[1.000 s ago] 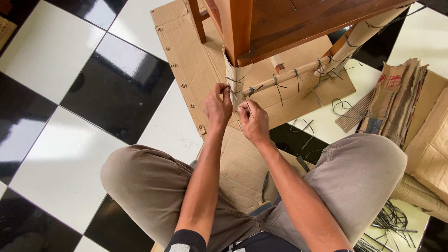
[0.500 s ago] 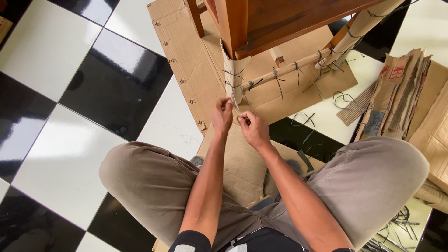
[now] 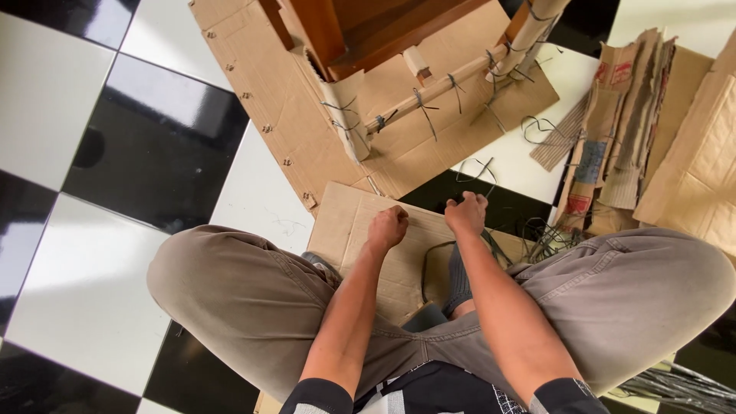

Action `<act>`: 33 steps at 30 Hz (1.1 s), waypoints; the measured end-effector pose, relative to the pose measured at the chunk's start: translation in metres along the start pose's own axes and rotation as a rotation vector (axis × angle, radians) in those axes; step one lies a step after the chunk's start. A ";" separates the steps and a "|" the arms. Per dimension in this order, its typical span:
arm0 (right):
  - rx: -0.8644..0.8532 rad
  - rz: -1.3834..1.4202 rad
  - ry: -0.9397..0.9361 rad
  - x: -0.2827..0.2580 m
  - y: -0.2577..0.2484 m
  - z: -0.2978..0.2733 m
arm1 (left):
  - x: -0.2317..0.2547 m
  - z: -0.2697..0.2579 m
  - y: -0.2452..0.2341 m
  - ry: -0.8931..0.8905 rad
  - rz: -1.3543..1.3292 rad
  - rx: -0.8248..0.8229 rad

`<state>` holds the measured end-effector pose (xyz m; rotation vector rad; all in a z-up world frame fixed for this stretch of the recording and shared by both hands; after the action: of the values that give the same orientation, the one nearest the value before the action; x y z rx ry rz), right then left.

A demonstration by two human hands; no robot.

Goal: Wrapping a wooden furniture leg with cardboard and securing it with plastic string

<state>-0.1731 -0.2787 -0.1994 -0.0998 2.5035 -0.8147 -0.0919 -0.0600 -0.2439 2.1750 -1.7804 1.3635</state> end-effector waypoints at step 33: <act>-0.533 -0.002 -0.471 -0.074 0.070 -0.061 | 0.007 -0.017 -0.046 -0.091 -0.636 0.209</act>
<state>-0.1319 -0.1726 -0.1642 -0.4225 2.1950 -0.0805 -0.0657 -0.0403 -0.2069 2.6080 -0.8419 1.3303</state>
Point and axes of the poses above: each hand's wrist, its own z-axis towards the middle knuckle, its own y-axis out of the palm, x = y × z, the point moved 6 cm from there along z, towards the middle knuckle, and after that the axes turned 12 degrees about -x, right-handed, at the moved point
